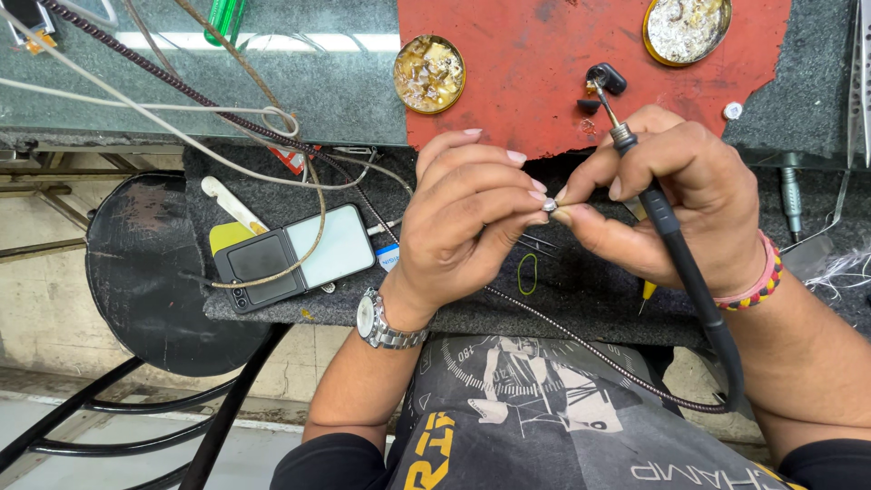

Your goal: The person repairs a small electronic device at a workbench. They hold a small component and its housing in one hand, use a soldering iron to solder a wire and contact points, manipulate small parts and tweezers, and set the reworked component down on the bench.

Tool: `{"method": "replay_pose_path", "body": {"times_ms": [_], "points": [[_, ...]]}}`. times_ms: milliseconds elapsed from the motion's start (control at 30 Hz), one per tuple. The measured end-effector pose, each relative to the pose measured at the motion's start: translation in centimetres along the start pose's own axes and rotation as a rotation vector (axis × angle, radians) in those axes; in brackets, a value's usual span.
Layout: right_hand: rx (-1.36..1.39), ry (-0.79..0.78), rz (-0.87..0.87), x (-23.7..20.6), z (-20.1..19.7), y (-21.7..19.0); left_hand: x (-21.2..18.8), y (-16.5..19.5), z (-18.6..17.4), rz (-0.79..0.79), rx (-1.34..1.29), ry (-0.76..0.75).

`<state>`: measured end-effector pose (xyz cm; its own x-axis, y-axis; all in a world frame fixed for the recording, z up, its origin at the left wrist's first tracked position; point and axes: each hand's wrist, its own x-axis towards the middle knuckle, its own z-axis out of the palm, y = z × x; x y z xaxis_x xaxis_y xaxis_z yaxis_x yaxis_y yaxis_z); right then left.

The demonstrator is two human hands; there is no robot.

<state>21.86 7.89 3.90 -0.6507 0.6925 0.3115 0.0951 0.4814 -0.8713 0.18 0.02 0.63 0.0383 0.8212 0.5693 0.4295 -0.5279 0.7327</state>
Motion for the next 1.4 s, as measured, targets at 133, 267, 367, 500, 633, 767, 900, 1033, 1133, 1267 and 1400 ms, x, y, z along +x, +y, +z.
{"method": "replay_pose_path", "body": {"times_ms": [133, 267, 367, 500, 633, 767, 900, 1033, 1133, 1267, 1400], "points": [[-0.001, -0.023, -0.065, 0.2, -0.1, -0.2, -0.2, 0.1, 0.0, -0.023, -0.01, 0.045], [-0.004, -0.009, -0.076, 0.2, -0.1, -0.2, -0.3, 0.3, -0.1, -0.002, 0.01, 0.061], [-0.011, 0.004, -0.095, 0.2, 0.0, -0.1, -0.1, 0.5, 0.1, 0.027, 0.047, 0.058], [-0.008, 0.005, -0.083, 0.1, 0.1, -0.2, 0.0, 0.6, 0.0, 0.067, 0.085, 0.044], [-0.121, 0.001, -0.158, 0.4, 0.1, -0.7, 0.1, 0.7, 0.0, 0.08, 0.049, 0.051], [-0.304, -0.013, -0.348, 1.0, 0.1, -1.2, 0.3, 0.8, 0.1, 0.003, -0.1, 0.071], [-0.41, 0.0, -0.466, 1.4, 0.0, -1.2, 0.2, 1.2, 0.1, -0.05, -0.143, 0.069], [-0.484, -0.01, -0.551, 1.6, -0.1, -1.1, 0.2, 1.2, 0.4, -0.066, -0.155, 0.071], [-0.483, -0.028, -0.543, 1.7, -0.1, -1.0, 0.1, 1.0, 0.5, -0.048, -0.137, 0.076], [-0.447, -0.034, -0.464, 1.7, 0.0, -1.2, 0.1, 0.6, 0.4, 0.011, -0.061, 0.042], [-0.368, -0.038, -0.343, 1.6, 0.2, -1.2, 0.1, 0.7, 0.1, 0.098, 0.066, 0.02]]}}
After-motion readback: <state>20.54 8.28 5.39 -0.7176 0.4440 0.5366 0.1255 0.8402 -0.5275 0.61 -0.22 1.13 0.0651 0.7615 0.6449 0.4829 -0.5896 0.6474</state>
